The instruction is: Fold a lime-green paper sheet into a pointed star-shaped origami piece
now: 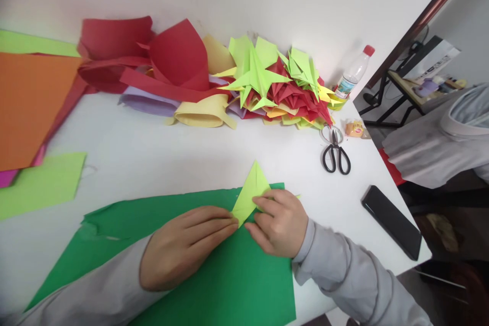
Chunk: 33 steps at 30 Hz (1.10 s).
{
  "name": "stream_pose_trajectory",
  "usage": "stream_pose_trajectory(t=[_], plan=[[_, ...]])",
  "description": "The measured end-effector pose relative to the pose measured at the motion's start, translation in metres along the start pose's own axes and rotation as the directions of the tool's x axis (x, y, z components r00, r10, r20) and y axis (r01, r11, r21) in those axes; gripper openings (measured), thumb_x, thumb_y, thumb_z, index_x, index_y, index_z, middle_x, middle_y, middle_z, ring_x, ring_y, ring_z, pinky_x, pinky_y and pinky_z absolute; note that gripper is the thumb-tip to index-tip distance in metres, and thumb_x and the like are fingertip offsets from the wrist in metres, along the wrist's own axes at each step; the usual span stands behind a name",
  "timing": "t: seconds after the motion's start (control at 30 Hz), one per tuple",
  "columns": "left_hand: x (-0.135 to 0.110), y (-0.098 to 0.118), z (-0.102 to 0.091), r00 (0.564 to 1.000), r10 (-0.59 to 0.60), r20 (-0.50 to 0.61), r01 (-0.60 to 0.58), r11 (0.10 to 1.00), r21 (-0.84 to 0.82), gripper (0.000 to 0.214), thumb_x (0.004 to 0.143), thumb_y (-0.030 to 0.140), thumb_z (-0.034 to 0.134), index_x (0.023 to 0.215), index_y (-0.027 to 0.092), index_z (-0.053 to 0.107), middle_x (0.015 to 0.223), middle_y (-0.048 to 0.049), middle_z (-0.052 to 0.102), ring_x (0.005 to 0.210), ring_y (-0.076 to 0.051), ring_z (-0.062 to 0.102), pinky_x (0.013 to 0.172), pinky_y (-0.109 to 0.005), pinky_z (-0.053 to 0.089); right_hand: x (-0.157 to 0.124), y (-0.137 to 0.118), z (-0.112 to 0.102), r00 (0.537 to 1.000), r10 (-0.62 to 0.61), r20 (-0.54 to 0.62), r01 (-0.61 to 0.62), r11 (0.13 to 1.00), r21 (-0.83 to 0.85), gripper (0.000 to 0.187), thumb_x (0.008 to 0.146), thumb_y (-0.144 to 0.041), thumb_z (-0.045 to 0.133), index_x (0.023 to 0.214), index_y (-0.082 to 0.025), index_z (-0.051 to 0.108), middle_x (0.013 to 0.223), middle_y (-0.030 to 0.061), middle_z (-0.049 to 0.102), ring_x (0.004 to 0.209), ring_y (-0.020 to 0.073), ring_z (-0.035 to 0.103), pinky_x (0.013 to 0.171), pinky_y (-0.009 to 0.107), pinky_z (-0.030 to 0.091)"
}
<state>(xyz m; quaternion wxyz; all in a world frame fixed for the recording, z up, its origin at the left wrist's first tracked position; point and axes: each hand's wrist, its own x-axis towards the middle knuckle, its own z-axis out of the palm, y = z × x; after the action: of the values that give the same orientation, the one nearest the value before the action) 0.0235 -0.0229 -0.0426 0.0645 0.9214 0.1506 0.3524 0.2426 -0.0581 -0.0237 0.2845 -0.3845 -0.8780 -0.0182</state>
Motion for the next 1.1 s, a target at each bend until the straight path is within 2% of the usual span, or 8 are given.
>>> stream_pose_trajectory(t=[0.1,0.2,0.4,0.53,0.73,0.97,1.03,1.1], plan=[[0.001,0.001,-0.001,1.0,0.0,0.003,0.0,1.0,-0.019,0.029,0.092,0.007,0.038,0.098,0.015,0.066,0.089,-0.008,0.073,0.087,-0.019,0.064,0.078,-0.033,0.053,0.001,0.0,-0.001,1.0,0.013,-0.025,-0.013,1.0,0.022,0.014,0.086,-0.024,0.059,0.086,-0.012,0.068,0.096,0.0108,0.07,0.09,0.0227,0.06,0.078,0.038,0.053],[0.003,0.003,-0.002,1.0,0.012,-0.001,-0.012,1.0,-0.002,0.028,0.09,0.006,0.039,0.096,0.013,0.066,0.088,-0.008,0.073,0.086,-0.019,0.063,0.081,-0.035,0.052,0.005,-0.001,-0.003,0.999,0.018,0.051,-0.017,0.999,-0.038,0.02,0.088,-0.028,0.058,0.099,-0.014,0.067,0.099,0.0102,0.069,0.091,0.0232,0.058,0.078,0.039,0.051],[0.005,0.003,-0.012,0.999,-0.045,-0.02,0.047,0.996,0.073,0.019,0.082,0.007,0.048,0.08,0.014,0.066,0.072,-0.0063,0.068,0.069,-0.019,0.06,0.072,-0.038,0.051,0.007,-0.002,-0.005,0.991,0.022,0.129,-0.006,0.993,-0.118,0.021,0.09,-0.031,0.055,0.095,-0.015,0.068,0.101,0.0106,0.066,0.089,0.0236,0.055,0.074,0.04,0.047],[0.004,0.002,-0.012,0.996,-0.069,-0.058,0.077,0.986,0.145,0.02,0.082,0.007,0.05,0.091,0.013,0.066,0.081,-0.0082,0.069,0.078,-0.021,0.059,0.072,-0.036,0.051,0.006,-0.002,-0.004,0.989,0.02,0.149,0.001,0.991,-0.137,0.022,0.09,-0.032,0.054,0.097,-0.016,0.068,0.101,0.0107,0.065,0.09,0.0238,0.054,0.074,0.04,0.046],[0.004,0.007,0.0,0.998,-0.054,0.038,0.051,0.995,0.083,0.026,0.087,0.007,0.041,0.092,0.012,0.066,0.089,-0.01,0.067,0.082,-0.021,0.057,0.07,-0.037,0.051,0.007,-0.004,-0.006,0.989,0.02,0.149,0.001,0.989,-0.145,0.022,0.091,-0.03,0.052,0.098,-0.016,0.067,0.101,0.0105,0.065,0.09,0.024,0.053,0.073,0.04,0.045],[0.004,0.01,0.0,0.995,-0.053,0.087,0.039,0.987,0.155,0.029,0.089,0.008,0.039,0.088,0.012,0.068,0.083,-0.0093,0.067,0.076,-0.02,0.058,0.072,-0.039,0.052,0.007,-0.002,-0.006,0.985,-0.061,0.16,0.081,0.99,-0.117,0.02,0.091,-0.029,0.053,0.101,-0.017,0.066,0.103,0.0099,0.066,0.09,0.0223,0.054,0.076,0.039,0.046],[-0.001,0.02,0.008,0.997,-0.053,0.052,0.04,0.972,0.23,0.028,0.088,0.007,0.04,0.089,0.012,0.068,0.084,-0.0099,0.068,0.078,-0.02,0.061,0.077,-0.04,0.053,0.008,-0.003,-0.005,0.981,-0.091,0.171,0.112,0.986,-0.12,0.019,0.091,-0.028,0.054,0.101,-0.017,0.066,0.104,0.0098,0.066,0.091,0.0219,0.055,0.077,0.039,0.045],[-0.009,0.036,0.02,0.997,-0.059,-0.058,0.075,0.937,0.34,0.027,0.086,0.005,0.042,0.089,0.008,0.068,0.094,-0.0154,0.07,0.09,-0.026,0.064,0.081,-0.042,0.052,0.008,-0.004,-0.004,0.98,-0.098,0.173,0.121,0.984,-0.128,0.018,0.09,-0.026,0.055,0.1,-0.016,0.066,0.103,0.0098,0.066,0.09,0.0217,0.055,0.078,0.039,0.045]])
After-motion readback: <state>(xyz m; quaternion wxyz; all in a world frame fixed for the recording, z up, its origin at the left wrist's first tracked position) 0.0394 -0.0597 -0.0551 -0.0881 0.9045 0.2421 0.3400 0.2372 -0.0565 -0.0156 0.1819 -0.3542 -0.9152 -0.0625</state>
